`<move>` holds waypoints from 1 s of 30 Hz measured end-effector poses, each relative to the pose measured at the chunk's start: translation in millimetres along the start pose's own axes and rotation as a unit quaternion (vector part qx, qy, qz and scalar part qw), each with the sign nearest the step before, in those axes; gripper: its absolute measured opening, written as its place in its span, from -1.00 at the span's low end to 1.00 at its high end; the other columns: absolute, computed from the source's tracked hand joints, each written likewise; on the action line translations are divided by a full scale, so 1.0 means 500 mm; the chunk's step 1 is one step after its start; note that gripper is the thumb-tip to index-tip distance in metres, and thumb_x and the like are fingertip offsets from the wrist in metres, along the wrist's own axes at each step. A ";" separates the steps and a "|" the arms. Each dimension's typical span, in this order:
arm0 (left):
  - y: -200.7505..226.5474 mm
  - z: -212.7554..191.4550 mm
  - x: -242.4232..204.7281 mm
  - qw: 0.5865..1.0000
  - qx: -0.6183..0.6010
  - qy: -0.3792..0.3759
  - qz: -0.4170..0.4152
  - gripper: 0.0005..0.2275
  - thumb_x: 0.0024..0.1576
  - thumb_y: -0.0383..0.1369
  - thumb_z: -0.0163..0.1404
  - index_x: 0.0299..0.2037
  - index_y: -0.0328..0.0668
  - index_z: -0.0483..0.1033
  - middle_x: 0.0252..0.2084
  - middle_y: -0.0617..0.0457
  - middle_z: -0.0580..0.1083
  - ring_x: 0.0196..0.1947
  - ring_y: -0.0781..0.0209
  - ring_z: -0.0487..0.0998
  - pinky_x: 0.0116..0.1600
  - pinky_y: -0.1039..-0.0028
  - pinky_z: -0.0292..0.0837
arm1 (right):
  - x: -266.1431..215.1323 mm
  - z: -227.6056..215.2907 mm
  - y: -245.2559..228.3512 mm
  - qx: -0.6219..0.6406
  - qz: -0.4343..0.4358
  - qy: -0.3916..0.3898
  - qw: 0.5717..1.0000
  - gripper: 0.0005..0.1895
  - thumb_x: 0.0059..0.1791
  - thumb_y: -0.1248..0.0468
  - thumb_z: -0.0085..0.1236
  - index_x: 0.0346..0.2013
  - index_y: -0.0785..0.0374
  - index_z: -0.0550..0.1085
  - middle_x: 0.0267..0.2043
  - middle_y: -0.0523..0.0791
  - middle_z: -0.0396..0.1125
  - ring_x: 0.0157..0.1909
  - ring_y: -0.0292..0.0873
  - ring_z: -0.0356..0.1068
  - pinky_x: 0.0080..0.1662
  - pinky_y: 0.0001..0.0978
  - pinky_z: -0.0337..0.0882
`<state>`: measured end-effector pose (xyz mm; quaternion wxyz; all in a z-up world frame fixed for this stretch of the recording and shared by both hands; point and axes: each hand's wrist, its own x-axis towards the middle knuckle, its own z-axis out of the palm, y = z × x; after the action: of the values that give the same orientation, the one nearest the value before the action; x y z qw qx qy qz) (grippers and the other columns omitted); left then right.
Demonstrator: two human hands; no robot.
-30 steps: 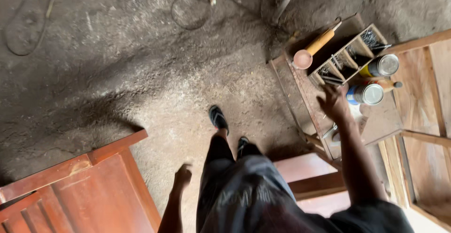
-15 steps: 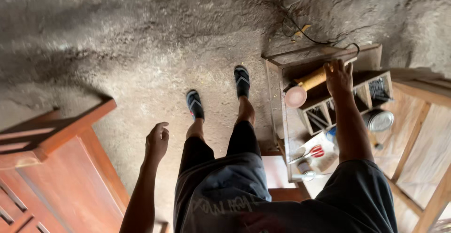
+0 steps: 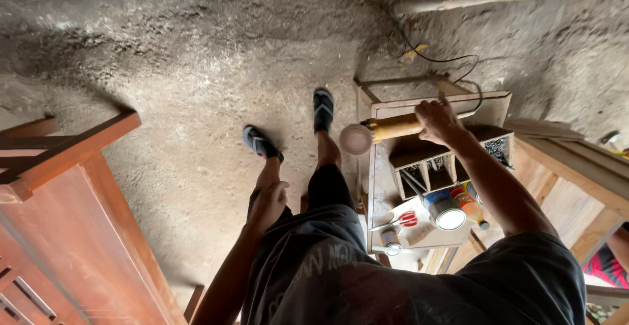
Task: The person rubs a wooden drawer and a wooden plank with sandpaper, then connects and uses a power sander to smooth the surface of a large wooden bench and small furniture pieces.
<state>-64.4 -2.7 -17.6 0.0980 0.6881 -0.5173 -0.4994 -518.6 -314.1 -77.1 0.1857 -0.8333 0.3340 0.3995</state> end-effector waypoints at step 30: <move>0.162 -0.724 -0.581 0.643 -0.392 0.515 0.410 -0.43 0.21 -0.24 0.19 0.39 -0.29 0.34 0.13 -0.15 0.55 0.11 0.03 0.61 0.30 0.13 0.52 | 0.096 -0.566 -0.408 0.303 -0.033 0.233 0.923 -0.84 0.16 0.36 -0.01 -0.14 0.13 0.54 -0.14 -0.11 0.46 -0.29 -0.21 0.42 -0.29 -0.25 0.51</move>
<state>181.4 58.1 379.8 0.8037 0.4493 -0.3681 -0.1292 -199.6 -352.4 66.9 0.3591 -0.8174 0.4455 0.0672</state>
